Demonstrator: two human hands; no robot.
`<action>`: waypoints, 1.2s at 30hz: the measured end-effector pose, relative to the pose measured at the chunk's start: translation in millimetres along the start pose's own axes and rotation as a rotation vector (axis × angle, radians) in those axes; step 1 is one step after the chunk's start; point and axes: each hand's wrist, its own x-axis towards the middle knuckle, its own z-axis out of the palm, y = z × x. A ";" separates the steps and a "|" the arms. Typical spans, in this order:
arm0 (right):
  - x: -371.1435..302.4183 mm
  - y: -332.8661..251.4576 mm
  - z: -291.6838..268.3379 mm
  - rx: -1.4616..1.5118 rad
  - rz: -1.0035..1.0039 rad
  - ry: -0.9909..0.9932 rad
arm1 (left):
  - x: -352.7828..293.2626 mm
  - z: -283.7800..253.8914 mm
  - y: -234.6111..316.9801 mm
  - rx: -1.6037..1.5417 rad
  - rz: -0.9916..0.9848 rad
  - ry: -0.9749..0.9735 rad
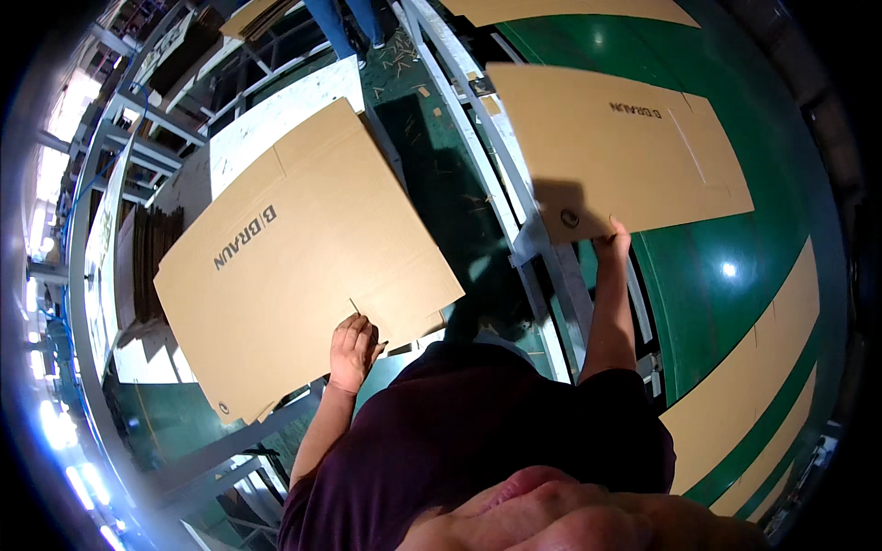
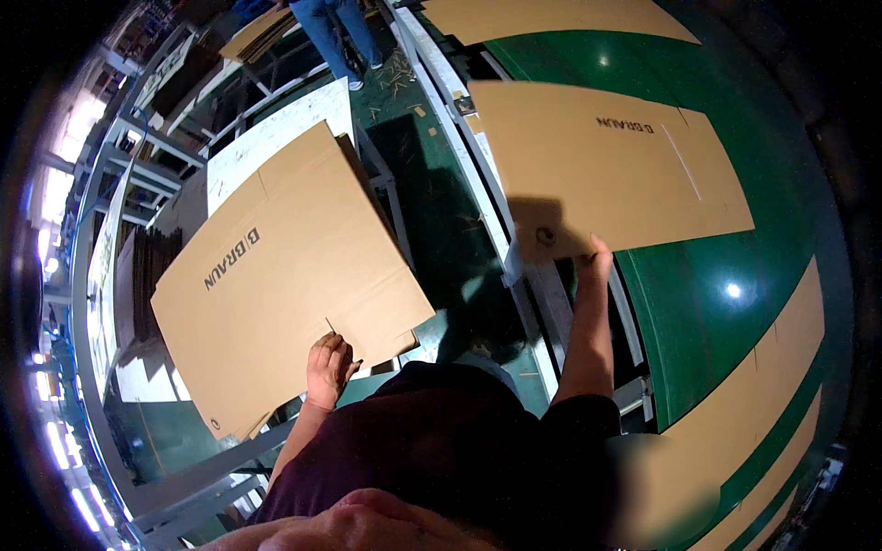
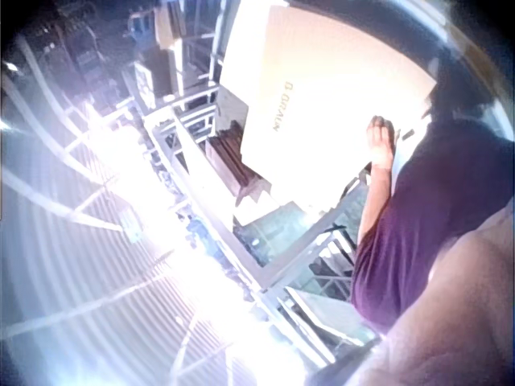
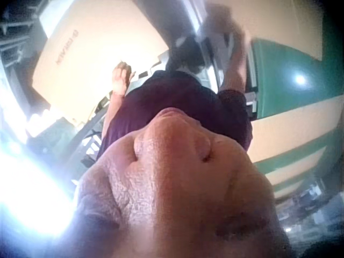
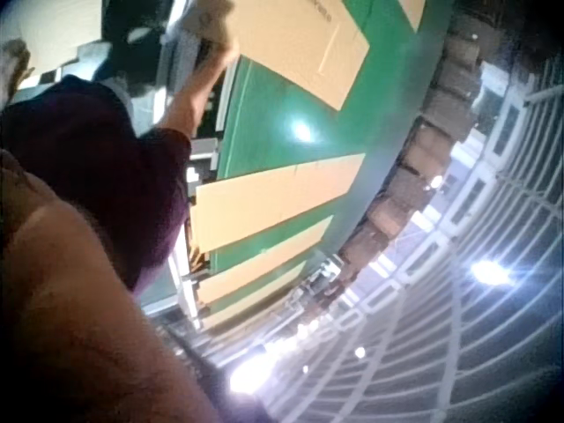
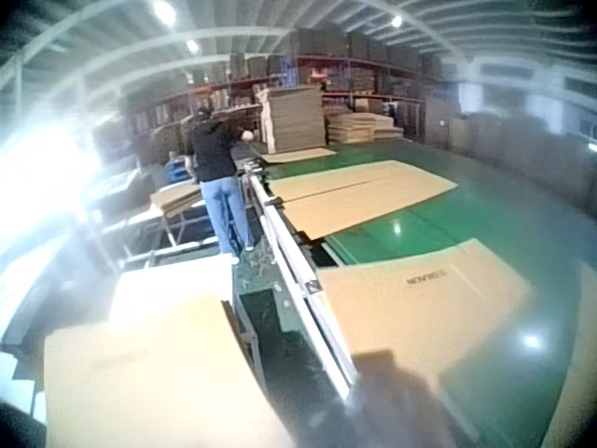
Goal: The person assembles flat cardboard boxes by folding the flaps and securing them with white plastic strapping. They repeatedly pick up flat sheets, fold the sides, and fasten the strapping to form the box structure.
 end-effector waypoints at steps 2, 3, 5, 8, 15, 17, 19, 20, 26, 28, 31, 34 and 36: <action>-16.0 -10.4 49.6 -0.067 0.013 -0.142 | -0.2 -0.2 0.2 -0.022 0.002 0.013; -28.1 -4.6 83.0 -0.125 -0.014 -0.197 | 2.1 0.5 -0.3 -0.035 0.006 0.026; -79.8 20.3 149.8 -0.123 -0.097 -0.246 | 0.6 -1.5 1.0 -0.057 0.007 0.043; -193.3 84.7 213.6 -1.344 -0.462 -0.329 | 0.0 -3.5 0.1 -0.076 0.013 0.074; -345.2 184.9 176.1 -0.927 0.008 -1.979 | -8.4 11.3 5.4 -0.272 -0.293 -0.127; -336.6 155.3 145.8 -0.233 0.533 -1.212 | -5.0 7.1 2.7 -0.315 -0.269 -0.007; -330.9 138.0 129.8 -0.101 0.638 -0.593 | -7.8 4.7 3.3 -0.371 -0.278 0.045; -331.1 142.0 134.7 -0.247 0.539 -0.440 | -9.4 4.0 0.7 -0.388 -0.297 0.056; -343.7 179.3 190.3 -0.517 0.360 -0.773 | -12.3 5.5 6.7 -0.437 -0.310 0.095; -357.7 198.6 204.8 -0.555 0.540 -0.889 | -33.3 14.7 10.8 -0.212 -0.274 -0.019; -366.4 208.5 208.2 -0.650 0.857 -0.919 | -61.8 -0.3 16.3 -0.410 -0.172 -0.011; -356.1 182.2 195.7 -0.930 1.003 -0.780 | -95.8 -12.5 19.2 -0.360 0.123 0.096; -311.4 156.3 142.2 -0.797 0.901 -0.776 | -106.1 -27.2 14.0 -0.340 0.041 0.146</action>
